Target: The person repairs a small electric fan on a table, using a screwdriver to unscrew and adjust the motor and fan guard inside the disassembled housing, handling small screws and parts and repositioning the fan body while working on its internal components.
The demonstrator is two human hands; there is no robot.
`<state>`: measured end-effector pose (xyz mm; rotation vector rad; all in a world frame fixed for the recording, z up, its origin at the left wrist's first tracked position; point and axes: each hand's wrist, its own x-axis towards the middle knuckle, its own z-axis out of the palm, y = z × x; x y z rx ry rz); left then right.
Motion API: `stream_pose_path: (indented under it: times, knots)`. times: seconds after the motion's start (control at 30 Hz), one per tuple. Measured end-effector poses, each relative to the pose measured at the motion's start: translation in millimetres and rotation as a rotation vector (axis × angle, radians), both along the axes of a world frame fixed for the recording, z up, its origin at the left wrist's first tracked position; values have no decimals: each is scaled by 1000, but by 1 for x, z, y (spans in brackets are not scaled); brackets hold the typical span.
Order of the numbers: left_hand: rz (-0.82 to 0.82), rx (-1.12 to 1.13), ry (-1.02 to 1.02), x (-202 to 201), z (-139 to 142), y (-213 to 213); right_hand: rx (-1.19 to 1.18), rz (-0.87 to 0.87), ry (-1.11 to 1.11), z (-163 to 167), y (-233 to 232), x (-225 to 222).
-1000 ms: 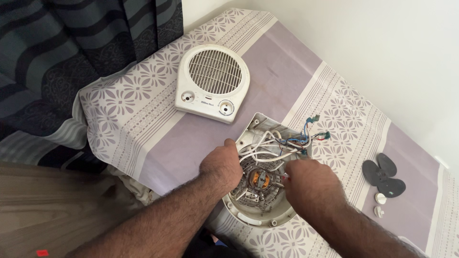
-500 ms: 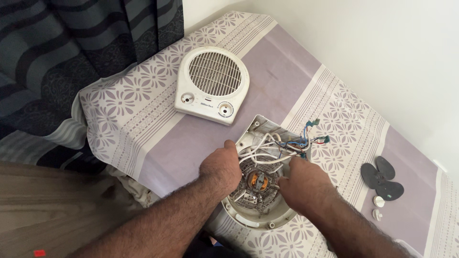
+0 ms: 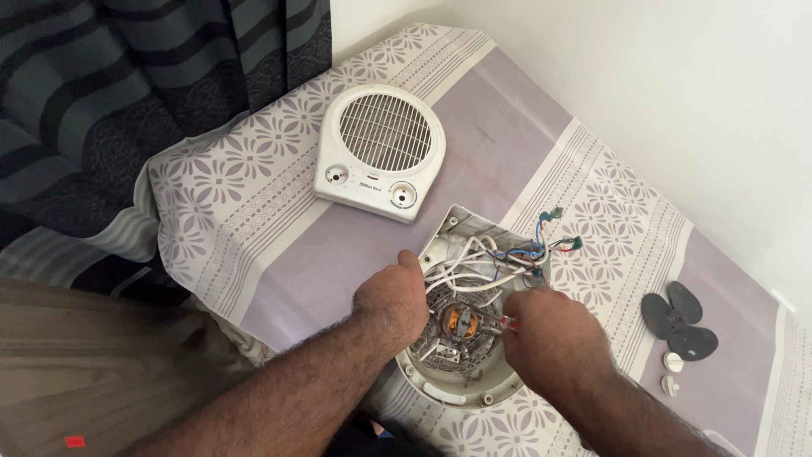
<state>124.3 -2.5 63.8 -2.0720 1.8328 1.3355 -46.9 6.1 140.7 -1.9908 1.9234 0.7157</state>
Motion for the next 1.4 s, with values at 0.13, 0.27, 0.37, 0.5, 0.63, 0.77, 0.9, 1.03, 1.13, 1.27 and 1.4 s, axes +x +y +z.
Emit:
stream_pose_path:
  times: [0.13,0.27,0.37,0.5,0.63,0.77,0.9,1.03,1.13,1.27,1.4]
  knots:
    - [17,6,6,-2,-1,-2,0,81,12,1,-7,3]
    - [32,-16,5,-5,-2,-3,64,-10,11,2,-14,3]
    - [27,-9,5,-4,-1,-4,58,-92,-25,1,-17,1]
    - [33,14,20,-4,1,-3,48,-208,-89,-2,-20,-6]
    - [39,32,13,-3,0,-3,46,-234,-91,-8,-19,-8]
    - [38,1,-3,0,-6,1,35,-70,12,-12,-7,-5]
    - [32,-20,-2,1,-9,4,55,-84,40,-8,1,-1]
    - [37,18,10,2,-6,4,45,-79,65,-2,1,4]
    - [32,44,11,3,-2,5,-7,-93,31,0,3,8]
    - [26,66,23,5,0,4,-43,-74,8,-1,2,10]
    - [36,30,10,1,0,3,19,-100,33,0,-3,9]
